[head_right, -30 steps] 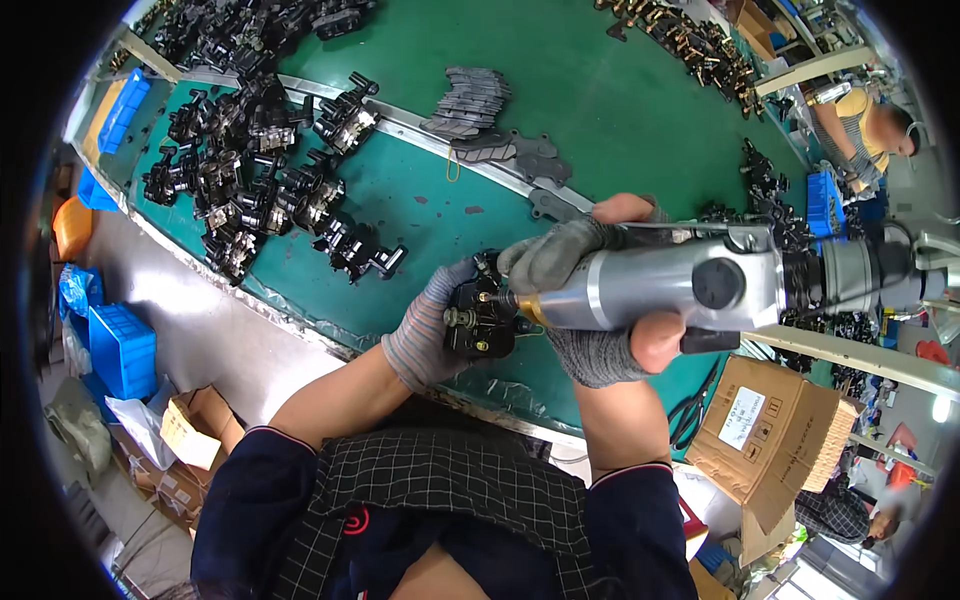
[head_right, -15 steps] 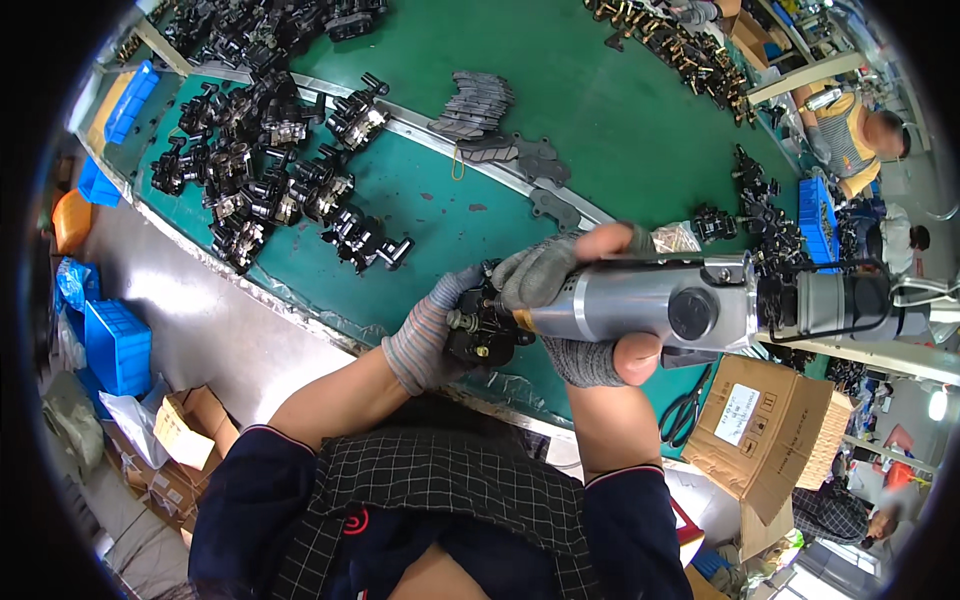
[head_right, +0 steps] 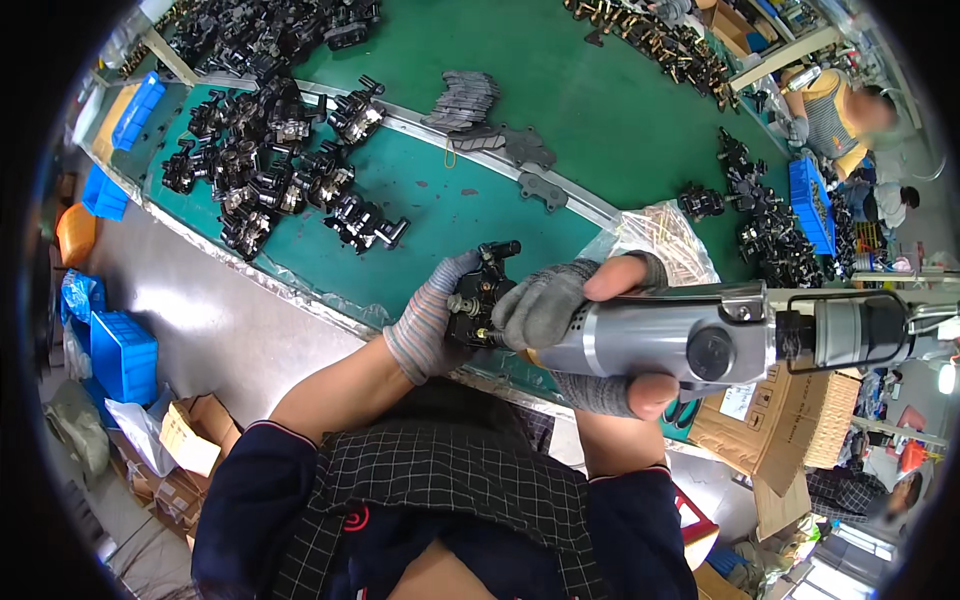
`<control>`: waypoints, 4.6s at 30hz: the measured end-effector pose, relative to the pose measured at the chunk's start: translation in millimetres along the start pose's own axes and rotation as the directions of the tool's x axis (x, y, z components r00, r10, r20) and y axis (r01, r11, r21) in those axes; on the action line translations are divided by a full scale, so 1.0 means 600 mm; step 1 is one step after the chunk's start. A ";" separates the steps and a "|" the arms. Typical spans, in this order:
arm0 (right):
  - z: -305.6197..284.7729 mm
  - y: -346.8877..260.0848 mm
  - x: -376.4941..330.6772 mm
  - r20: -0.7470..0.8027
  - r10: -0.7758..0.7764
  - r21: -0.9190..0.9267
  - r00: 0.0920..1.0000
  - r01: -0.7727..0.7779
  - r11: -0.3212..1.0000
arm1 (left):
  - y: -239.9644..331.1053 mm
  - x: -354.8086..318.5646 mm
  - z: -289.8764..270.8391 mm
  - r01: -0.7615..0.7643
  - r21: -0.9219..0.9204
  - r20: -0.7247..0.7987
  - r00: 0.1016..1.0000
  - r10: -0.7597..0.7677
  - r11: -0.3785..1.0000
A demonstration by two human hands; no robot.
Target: Assembling mechanical components using an electric screwdriver and pins at a factory workstation.
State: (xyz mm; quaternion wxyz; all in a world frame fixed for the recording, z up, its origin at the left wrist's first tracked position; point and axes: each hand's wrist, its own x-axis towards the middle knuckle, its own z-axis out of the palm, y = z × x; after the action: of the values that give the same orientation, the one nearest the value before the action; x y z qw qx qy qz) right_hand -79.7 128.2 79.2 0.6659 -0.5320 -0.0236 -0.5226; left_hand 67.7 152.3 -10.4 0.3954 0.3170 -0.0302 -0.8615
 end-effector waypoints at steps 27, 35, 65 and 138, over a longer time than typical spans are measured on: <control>-0.302 0.094 -0.123 -0.401 -0.028 -0.882 0.916 -0.394 -0.258 | 0.461 0.141 0.018 -0.590 0.273 -0.274 0.709 0.650 0.760; -0.334 0.128 0.051 -0.489 0.248 -0.821 0.836 -0.347 -0.453 | 0.593 0.140 -0.023 -0.656 0.653 -0.090 0.429 0.899 0.378; -0.116 0.106 -0.228 -0.661 0.352 -0.482 0.663 -0.734 0.479 | 0.212 -0.076 -0.033 -0.077 0.409 0.709 0.654 0.263 -0.910; -0.251 -0.011 -0.156 -0.907 0.094 -0.385 0.411 -0.718 -0.580 | 0.034 0.098 -0.012 -0.227 0.490 0.787 0.530 0.316 -0.841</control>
State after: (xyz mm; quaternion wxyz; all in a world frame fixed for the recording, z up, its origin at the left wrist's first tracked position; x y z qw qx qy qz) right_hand -206.1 81.2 -36.2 0.1457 -0.6064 0.7816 -0.0099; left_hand 56.6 98.6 -40.7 0.2660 0.4249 -0.8651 -0.0166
